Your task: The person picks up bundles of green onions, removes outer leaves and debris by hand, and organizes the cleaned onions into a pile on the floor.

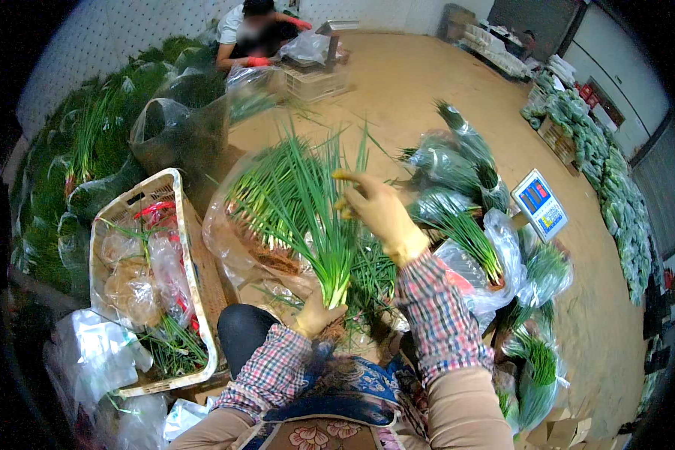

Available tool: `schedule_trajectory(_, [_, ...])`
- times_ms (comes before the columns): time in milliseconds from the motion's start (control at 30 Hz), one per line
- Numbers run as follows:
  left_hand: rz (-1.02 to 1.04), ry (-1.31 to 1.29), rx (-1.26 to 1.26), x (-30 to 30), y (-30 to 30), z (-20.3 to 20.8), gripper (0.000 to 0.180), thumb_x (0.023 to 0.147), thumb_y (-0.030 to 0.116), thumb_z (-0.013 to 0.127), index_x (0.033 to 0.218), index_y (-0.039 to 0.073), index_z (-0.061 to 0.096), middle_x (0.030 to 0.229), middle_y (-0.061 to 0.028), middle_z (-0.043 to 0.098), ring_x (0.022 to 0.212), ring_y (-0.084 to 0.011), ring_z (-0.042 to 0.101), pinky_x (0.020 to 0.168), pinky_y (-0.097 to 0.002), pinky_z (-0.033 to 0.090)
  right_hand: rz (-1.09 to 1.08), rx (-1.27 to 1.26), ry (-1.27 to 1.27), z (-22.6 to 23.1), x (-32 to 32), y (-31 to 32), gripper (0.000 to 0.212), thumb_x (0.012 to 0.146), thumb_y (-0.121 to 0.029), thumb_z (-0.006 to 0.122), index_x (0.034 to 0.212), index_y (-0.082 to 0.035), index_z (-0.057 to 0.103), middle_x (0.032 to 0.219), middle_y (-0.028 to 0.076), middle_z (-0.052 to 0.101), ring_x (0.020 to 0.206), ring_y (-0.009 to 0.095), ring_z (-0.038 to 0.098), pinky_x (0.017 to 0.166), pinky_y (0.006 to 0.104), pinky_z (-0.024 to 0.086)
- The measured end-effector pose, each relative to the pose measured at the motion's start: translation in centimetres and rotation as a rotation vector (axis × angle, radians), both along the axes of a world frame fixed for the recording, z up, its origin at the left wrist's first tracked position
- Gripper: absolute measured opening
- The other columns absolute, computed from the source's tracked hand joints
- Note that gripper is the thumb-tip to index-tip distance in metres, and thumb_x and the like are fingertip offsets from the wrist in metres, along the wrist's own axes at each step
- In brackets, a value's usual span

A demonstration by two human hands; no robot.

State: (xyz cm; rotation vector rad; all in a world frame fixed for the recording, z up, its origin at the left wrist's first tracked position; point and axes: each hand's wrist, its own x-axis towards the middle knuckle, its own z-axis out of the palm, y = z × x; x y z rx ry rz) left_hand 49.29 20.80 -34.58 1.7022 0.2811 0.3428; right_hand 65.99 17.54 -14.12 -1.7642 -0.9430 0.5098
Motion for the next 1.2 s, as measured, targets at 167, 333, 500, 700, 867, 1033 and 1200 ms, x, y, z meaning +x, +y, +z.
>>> schedule_trajectory(167, [-0.059,0.073,0.035,-0.9,-0.3,2.7,0.061,0.072,0.015,0.067,0.123,-0.002,0.037,0.107,-0.0172,0.056,0.096,-0.0252,0.055,0.085,-0.0332,0.042,0.036,-0.138,0.017,0.1,3.8,4.2,0.03,0.087,-0.02,0.05,0.111,-0.003,0.057,0.067,0.005,0.059,0.052,0.009,0.053,0.047,0.0213,0.043])
schedule_trajectory(333, [-0.092,0.113,0.07,-1.0,-0.2,1.3,0.061,0.074,0.016,0.066,0.124,-0.002,0.036,0.108,-0.0188,0.055,0.097,-0.0252,0.055,0.083,-0.0331,0.043,0.114,-0.601,-0.201,-0.3,5.0,4.0,0.035,0.08,-0.029,0.057,0.101,-0.002,0.06,0.073,0.01,0.063,0.058,0.016,0.059,0.057,0.027,0.048])
schedule_trajectory(500, [-0.124,0.024,-0.025,-1.1,-0.4,0.7,0.058,0.075,0.011,0.065,0.124,-0.002,0.036,0.115,-0.0147,0.053,0.1,-0.0212,0.052,0.086,-0.0321,0.041,0.238,-0.309,-1.016,-2.2,4.4,2.3,0.017,0.076,-0.013,0.06,0.091,-0.005,0.057,0.077,0.011,0.063,0.067,0.025,0.062,0.056,0.0324,0.048])
schedule_trajectory(700, [-0.296,-0.066,-0.603,-2.2,0.5,1.4,0.053,0.076,0.001,0.06,0.125,0.001,0.039,0.109,-0.0084,0.056,0.073,-0.0114,0.057,0.061,-0.024,0.049,-0.386,-0.103,-1.033,-0.4,9.5,-0.1,0.016,0.08,-0.019,0.056,0.087,-0.004,0.055,0.075,0.014,0.062,0.069,0.03,0.061,0.06,0.0373,0.047])
schedule_trajectory(867, [-0.236,-0.146,-0.785,-2.6,1.4,3.6,0.058,0.075,0.009,0.067,0.125,0.0,0.039,0.117,-0.0103,0.053,0.07,-0.0107,0.056,0.062,-0.0227,0.05,0.023,-0.655,-0.923,-5.9,9.0,-5.5,0.027,0.075,-0.023,0.061,0.091,-0.003,0.057,0.083,0.022,0.06,0.078,0.035,0.06,0.067,0.0415,0.046])
schedule_trajectory(1033, [-0.201,-0.041,-0.701,-3.3,2.3,3.2,0.057,0.075,0.008,0.064,0.126,0.0,0.039,0.119,-0.0087,0.052,0.085,-0.0111,0.055,0.067,-0.0232,0.048,0.177,-0.581,0.352,-12.6,2.8,-6.1,0.083,0.079,-0.045,0.06,0.133,0.007,0.023,0.114,0.024,0.053,0.103,0.031,0.055,0.086,0.0356,0.044])
schedule_trajectory(1200, [-0.14,0.091,0.177,-0.8,0.6,0.3,0.059,0.073,0.007,0.064,0.124,-0.003,0.035,0.108,-0.0142,0.053,0.092,-0.0258,0.055,0.078,-0.0339,0.045,0.181,0.07,0.39,-18.0,-2.6,-4.9,0.07,0.083,-0.028,0.061,0.132,0.006,0.023,0.122,0.016,0.046,0.11,0.025,0.046,0.094,0.0322,0.037])
